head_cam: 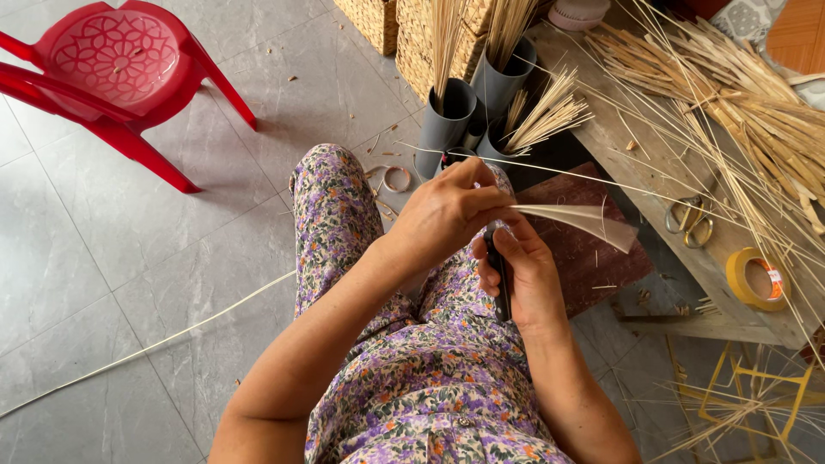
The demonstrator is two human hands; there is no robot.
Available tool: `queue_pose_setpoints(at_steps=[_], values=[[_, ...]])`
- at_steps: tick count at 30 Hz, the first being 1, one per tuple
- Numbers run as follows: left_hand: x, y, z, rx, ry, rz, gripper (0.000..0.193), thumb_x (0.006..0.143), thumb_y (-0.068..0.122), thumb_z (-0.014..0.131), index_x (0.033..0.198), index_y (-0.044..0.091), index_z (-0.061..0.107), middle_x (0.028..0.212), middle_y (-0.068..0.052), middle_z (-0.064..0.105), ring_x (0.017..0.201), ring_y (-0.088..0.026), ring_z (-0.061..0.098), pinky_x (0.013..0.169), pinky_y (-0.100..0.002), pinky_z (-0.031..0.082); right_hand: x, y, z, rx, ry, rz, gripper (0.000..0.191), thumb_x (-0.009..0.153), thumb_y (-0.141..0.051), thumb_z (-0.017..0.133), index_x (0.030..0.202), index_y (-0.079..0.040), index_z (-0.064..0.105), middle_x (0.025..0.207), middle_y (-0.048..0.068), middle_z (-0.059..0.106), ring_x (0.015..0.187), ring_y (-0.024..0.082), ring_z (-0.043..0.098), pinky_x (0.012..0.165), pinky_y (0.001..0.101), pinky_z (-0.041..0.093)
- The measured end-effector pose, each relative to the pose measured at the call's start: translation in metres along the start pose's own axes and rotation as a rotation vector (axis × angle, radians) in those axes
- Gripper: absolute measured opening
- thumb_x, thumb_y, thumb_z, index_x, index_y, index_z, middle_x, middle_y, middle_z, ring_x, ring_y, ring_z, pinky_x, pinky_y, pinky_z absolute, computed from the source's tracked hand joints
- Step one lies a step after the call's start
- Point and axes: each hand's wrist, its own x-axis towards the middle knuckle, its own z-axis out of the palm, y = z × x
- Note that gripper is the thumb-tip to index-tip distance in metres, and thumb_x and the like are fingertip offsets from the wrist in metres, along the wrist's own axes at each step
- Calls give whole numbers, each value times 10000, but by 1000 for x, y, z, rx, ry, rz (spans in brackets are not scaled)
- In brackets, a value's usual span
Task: The person sits on the floor and uses a small knife to shave and point the ends of long thin bamboo sticks, working one stick at a time across their lap. They rotate each stick to shave all sides, then set finished sticks aside and reach for the next one.
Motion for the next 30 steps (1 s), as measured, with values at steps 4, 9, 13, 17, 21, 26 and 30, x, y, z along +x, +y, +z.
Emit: queue_pose_setpoints(at_steps=[4, 9, 13, 17, 21, 26, 30], values=[[12, -6, 11, 37, -27, 22, 34, 882, 137, 725, 910, 128, 707, 902, -30, 640, 875, -261, 648, 763, -383, 551, -1, -5, 7, -32, 2, -28, 506, 986, -288, 675, 1435, -100, 538, 820, 86, 656, 545, 101, 549, 442, 239, 419], [31, -1, 18, 4, 33, -13, 44, 866, 94, 690, 904, 114, 693, 871, -55, 633, 864, -272, 660, 741, -403, 545, 1, -8, 7, -43, -25, -113, 450, 987, -287, 686, 1362, -75, 554, 835, 91, 647, 555, 116, 546, 460, 253, 423], [54, 10, 19, -39, 80, -54, 22, 869, 103, 698, 889, 111, 701, 846, -61, 645, 807, -269, 684, 685, -396, 545, 7, 5, -6, -68, 43, -73, 302, 1014, -266, 641, 1235, -66, 587, 822, 86, 625, 564, 115, 539, 469, 250, 422], [76, 26, 20, -118, 168, -55, 68, 941, 165, 718, 954, 99, 721, 848, -68, 651, 752, -252, 693, 668, -380, 549, 24, 41, -20, -51, 27, -17, 168, 1074, -212, 617, 1115, -51, 599, 801, 81, 586, 589, 120, 531, 471, 259, 425], [97, 32, 24, -150, 180, -38, 100, 968, 197, 720, 993, 102, 732, 898, -59, 677, 771, -242, 705, 698, -362, 561, 34, 67, -32, 35, 12, 85, 107, 1041, -175, 601, 1055, -69, 595, 801, 79, 606, 580, 121, 533, 469, 263, 440], [93, 2, 25, -221, 1, 22, 435, 821, 254, 768, 1182, 33, 668, 944, -120, 654, 809, -256, 709, 709, -355, 567, 34, 50, -35, 41, 101, 112, 247, 1024, -176, 581, 1263, -121, 609, 828, 80, 640, 555, 104, 516, 456, 238, 418], [64, -36, 22, -6, -212, -13, 328, 786, 222, 776, 1076, 69, 753, 959, -135, 682, 825, -299, 710, 720, -389, 565, 30, 20, -31, 27, 107, 77, 449, 1019, -211, 601, 1461, -155, 548, 840, 71, 641, 557, 93, 518, 459, 234, 423]])
